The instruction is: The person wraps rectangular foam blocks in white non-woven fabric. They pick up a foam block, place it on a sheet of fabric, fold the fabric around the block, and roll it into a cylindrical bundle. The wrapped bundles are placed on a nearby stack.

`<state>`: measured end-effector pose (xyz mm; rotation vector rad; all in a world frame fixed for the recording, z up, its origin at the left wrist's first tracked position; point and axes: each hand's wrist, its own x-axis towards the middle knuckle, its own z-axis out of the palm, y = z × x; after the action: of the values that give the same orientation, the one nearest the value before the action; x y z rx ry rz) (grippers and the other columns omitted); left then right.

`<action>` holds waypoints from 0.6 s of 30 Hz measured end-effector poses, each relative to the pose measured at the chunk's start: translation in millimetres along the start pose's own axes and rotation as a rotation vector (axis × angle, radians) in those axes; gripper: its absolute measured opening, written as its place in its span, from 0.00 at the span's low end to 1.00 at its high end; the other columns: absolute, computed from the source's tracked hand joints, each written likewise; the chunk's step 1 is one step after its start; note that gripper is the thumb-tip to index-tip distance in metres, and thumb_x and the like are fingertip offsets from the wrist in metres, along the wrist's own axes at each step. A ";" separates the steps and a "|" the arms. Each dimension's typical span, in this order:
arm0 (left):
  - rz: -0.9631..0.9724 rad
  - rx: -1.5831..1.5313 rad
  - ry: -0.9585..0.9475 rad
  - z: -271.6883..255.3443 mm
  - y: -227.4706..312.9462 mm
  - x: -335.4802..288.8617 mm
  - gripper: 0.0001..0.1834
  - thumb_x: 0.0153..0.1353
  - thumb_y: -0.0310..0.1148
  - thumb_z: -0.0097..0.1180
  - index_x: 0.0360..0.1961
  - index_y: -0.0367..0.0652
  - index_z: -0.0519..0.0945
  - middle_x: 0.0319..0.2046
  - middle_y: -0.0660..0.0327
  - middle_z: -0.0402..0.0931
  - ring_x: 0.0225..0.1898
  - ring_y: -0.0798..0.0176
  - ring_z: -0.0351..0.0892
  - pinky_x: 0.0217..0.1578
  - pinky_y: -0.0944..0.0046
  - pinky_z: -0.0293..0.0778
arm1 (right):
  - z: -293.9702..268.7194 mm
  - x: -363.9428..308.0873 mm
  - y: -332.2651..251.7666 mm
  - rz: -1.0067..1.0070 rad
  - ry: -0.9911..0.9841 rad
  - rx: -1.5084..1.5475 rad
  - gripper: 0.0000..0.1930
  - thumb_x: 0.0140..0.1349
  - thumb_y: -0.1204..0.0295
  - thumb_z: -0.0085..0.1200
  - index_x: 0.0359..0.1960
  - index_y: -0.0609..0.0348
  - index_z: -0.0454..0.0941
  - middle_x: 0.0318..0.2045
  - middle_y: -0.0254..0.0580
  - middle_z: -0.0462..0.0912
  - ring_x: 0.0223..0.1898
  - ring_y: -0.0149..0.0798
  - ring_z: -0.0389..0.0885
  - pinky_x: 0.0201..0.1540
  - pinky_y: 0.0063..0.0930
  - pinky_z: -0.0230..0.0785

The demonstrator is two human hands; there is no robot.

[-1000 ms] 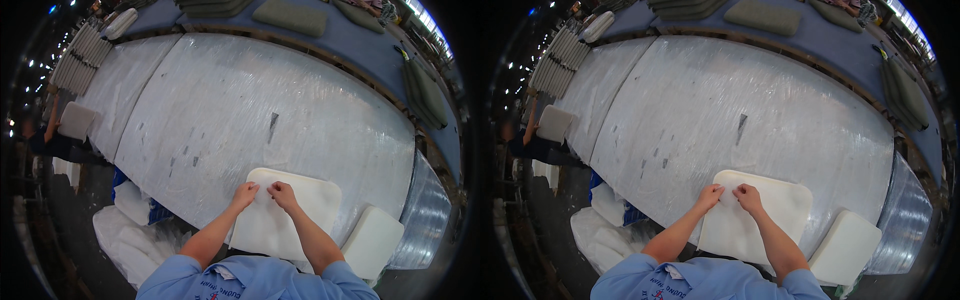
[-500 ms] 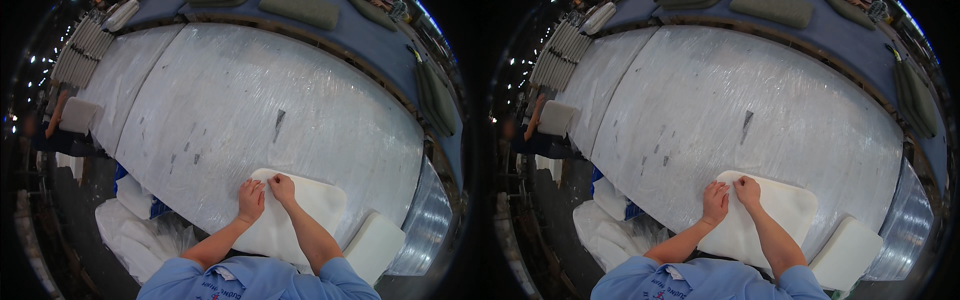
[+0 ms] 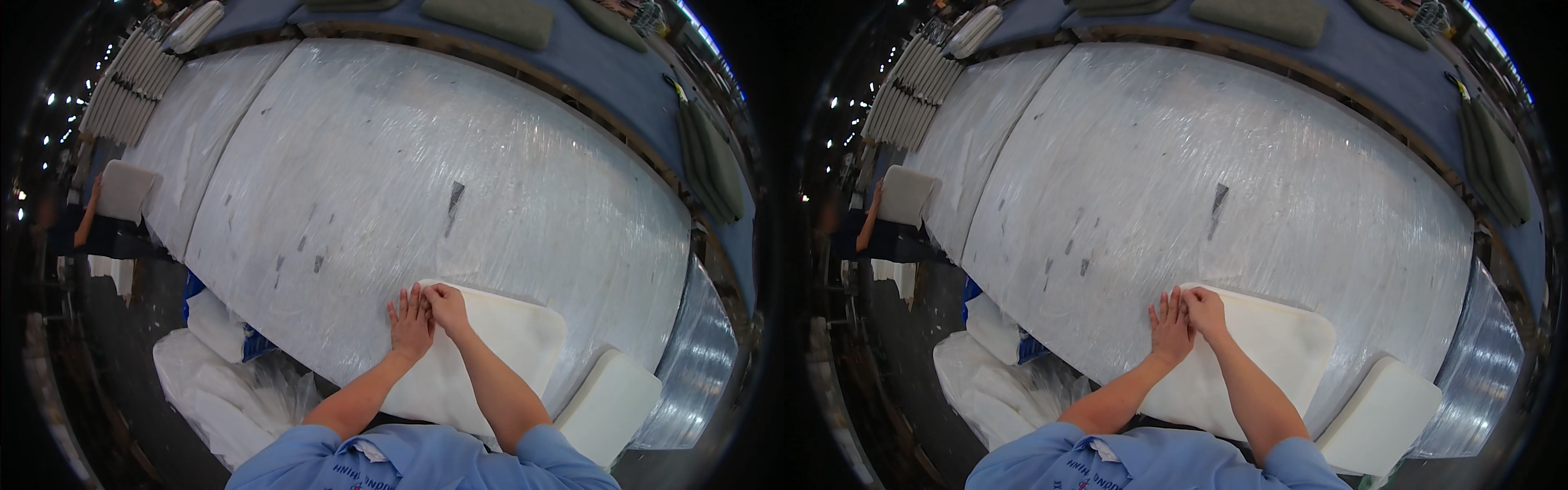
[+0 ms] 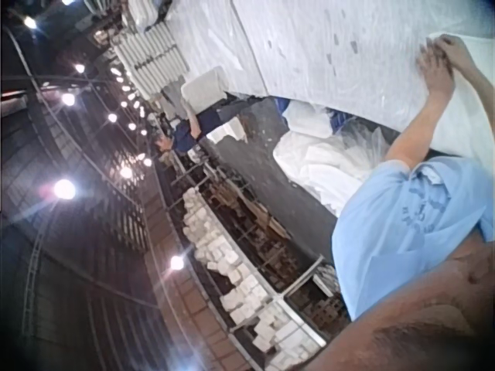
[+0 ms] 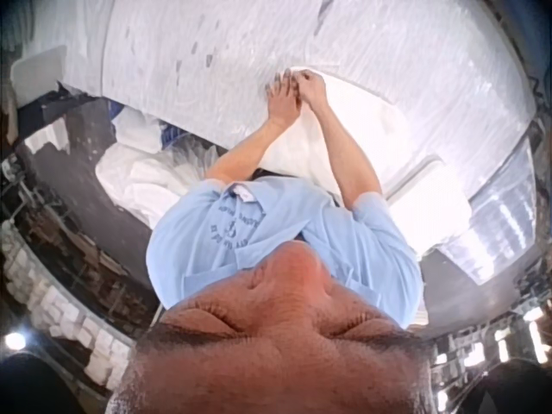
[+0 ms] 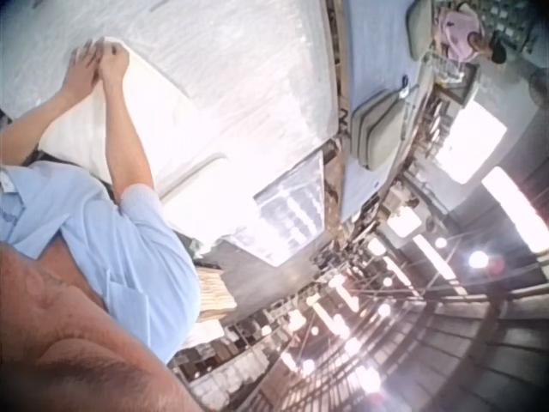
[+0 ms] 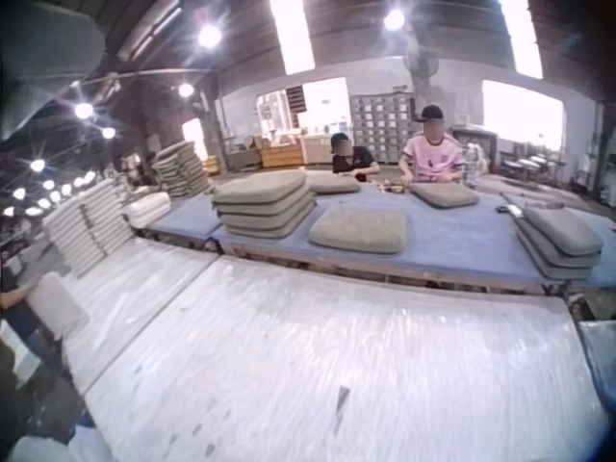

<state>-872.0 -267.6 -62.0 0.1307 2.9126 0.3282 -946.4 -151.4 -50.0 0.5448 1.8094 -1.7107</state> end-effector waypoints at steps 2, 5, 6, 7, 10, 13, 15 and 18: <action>-0.022 -0.071 -0.053 -2.5 -0.5 0.5 0.42 0.70 0.47 0.53 0.79 0.42 0.54 0.81 0.53 0.41 0.80 0.39 0.37 0.73 0.27 0.35 | -11.9 13.3 -4.6 0.229 -0.057 0.415 0.13 0.72 0.64 0.53 0.43 0.62 0.81 0.32 0.43 0.88 0.30 0.34 0.85 0.31 0.33 0.74; -0.030 -0.092 -0.101 -6.4 -0.1 7.5 0.43 0.71 0.47 0.52 0.79 0.42 0.51 0.81 0.53 0.39 0.81 0.39 0.37 0.74 0.27 0.35 | -23.0 31.9 -17.4 0.380 -0.036 0.550 0.13 0.73 0.62 0.51 0.44 0.61 0.80 0.33 0.41 0.88 0.29 0.35 0.86 0.29 0.31 0.73; -0.026 -0.086 -0.108 -7.0 0.1 10.5 0.43 0.71 0.47 0.52 0.79 0.42 0.50 0.81 0.53 0.39 0.81 0.38 0.36 0.74 0.27 0.35 | -25.3 35.1 -20.0 0.425 -0.037 0.599 0.13 0.73 0.62 0.51 0.44 0.60 0.80 0.33 0.41 0.88 0.28 0.35 0.85 0.29 0.31 0.73; -0.031 -0.077 -0.122 -8.4 0.2 9.2 0.43 0.71 0.47 0.52 0.80 0.42 0.49 0.81 0.53 0.38 0.81 0.39 0.36 0.74 0.28 0.35 | -25.6 31.2 -17.8 0.434 -0.027 0.590 0.14 0.75 0.62 0.49 0.46 0.60 0.80 0.33 0.41 0.88 0.28 0.34 0.85 0.30 0.29 0.72; -0.058 -0.089 -0.128 -5.6 1.9 4.5 0.43 0.72 0.47 0.51 0.80 0.44 0.47 0.82 0.53 0.36 0.81 0.40 0.34 0.75 0.30 0.37 | -23.0 16.1 -21.6 -0.039 0.239 0.098 0.14 0.76 0.63 0.47 0.49 0.58 0.81 0.33 0.39 0.87 0.28 0.32 0.84 0.30 0.28 0.72; -0.056 -0.102 -0.115 -4.4 -0.3 0.5 0.44 0.72 0.46 0.52 0.80 0.44 0.46 0.81 0.51 0.36 0.81 0.39 0.35 0.75 0.30 0.37 | -5.1 -0.5 -19.8 -0.709 0.375 -0.500 0.13 0.74 0.64 0.49 0.49 0.56 0.82 0.38 0.43 0.87 0.41 0.44 0.84 0.47 0.43 0.73; -0.052 -0.067 -0.111 -5.1 1.3 6.6 0.44 0.72 0.45 0.52 0.80 0.43 0.46 0.81 0.51 0.36 0.81 0.38 0.36 0.75 0.31 0.38 | -4.6 -2.2 -11.2 -0.649 0.176 -0.906 0.14 0.73 0.62 0.47 0.47 0.55 0.83 0.43 0.48 0.86 0.52 0.52 0.80 0.58 0.46 0.66; -0.063 -0.095 -0.191 -12.7 2.3 4.8 0.44 0.72 0.46 0.51 0.80 0.43 0.45 0.81 0.51 0.36 0.80 0.38 0.36 0.75 0.31 0.39 | -13.2 14.9 -11.1 -0.379 0.005 -0.908 0.16 0.73 0.60 0.46 0.48 0.54 0.83 0.44 0.50 0.86 0.52 0.52 0.81 0.59 0.49 0.66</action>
<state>-879.2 -267.5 -50.2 0.0521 2.7004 0.4183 -966.5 -140.8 -51.3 -0.1902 2.5228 -0.8882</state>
